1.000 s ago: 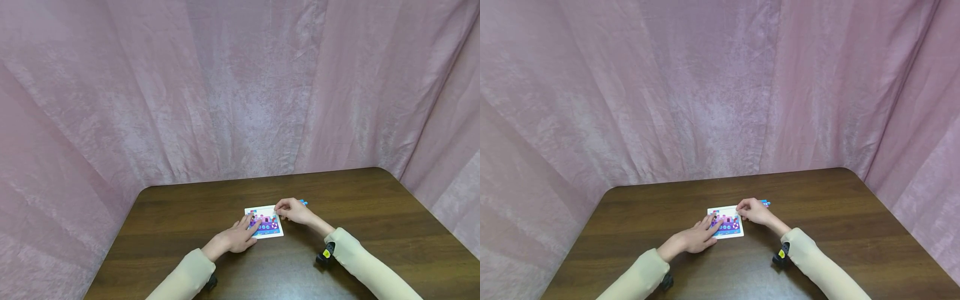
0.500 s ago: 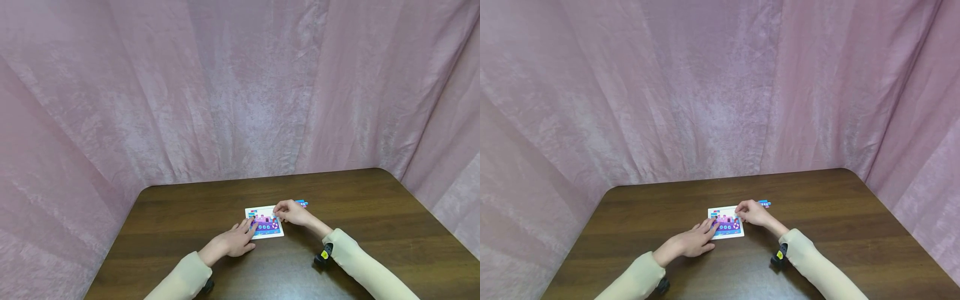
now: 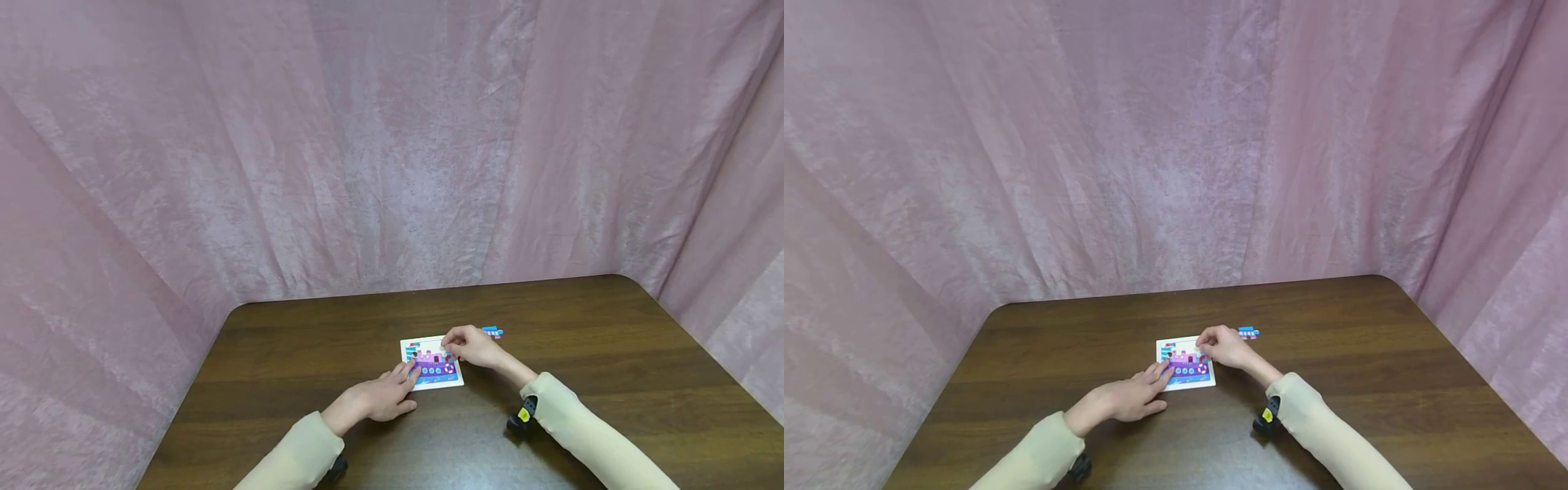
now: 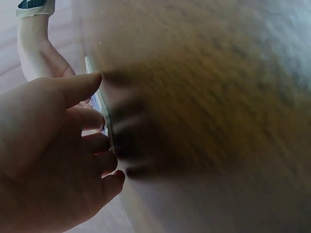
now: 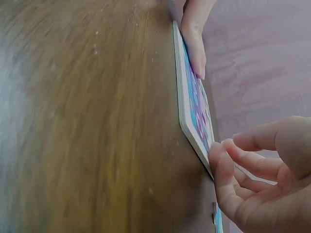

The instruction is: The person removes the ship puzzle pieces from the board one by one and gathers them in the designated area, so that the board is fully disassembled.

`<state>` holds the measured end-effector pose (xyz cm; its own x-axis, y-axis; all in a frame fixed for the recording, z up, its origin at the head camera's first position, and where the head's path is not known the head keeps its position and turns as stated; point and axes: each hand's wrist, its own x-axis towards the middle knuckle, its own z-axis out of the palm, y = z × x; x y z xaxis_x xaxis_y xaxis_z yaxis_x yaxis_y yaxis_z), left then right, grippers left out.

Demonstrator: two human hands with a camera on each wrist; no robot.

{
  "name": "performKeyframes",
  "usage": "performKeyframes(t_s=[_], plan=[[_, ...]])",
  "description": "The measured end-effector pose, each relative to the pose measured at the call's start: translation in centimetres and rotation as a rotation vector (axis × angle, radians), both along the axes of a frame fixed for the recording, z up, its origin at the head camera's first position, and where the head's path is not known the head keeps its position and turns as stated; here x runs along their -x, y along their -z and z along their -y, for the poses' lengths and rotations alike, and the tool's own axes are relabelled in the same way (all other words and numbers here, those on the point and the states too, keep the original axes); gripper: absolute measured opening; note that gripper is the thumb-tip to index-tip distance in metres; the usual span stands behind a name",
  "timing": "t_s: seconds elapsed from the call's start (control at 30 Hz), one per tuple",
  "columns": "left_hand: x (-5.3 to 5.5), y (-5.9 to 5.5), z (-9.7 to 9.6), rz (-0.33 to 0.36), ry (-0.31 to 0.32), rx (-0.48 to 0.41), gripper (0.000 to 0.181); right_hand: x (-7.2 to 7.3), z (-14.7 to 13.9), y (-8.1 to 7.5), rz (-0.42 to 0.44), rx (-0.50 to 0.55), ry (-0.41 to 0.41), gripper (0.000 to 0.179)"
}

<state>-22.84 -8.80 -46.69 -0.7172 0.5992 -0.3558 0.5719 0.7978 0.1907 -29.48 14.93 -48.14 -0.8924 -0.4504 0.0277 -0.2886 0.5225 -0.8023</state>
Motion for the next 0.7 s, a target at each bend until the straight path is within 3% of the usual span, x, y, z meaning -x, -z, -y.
performKeyframes(t_s=[0.43, 0.7], plan=[[-0.1, 0.5, 0.1, 0.007, -0.003, -0.007, 0.071, 0.4, 2.4, 0.3, 0.019, 0.019, -0.003, 0.02], [0.0, 0.4, 0.2, 0.014, 0.004, -0.012, 0.072, 0.5, 3.3, 0.6, -0.032, -0.035, 0.045, 0.021]])
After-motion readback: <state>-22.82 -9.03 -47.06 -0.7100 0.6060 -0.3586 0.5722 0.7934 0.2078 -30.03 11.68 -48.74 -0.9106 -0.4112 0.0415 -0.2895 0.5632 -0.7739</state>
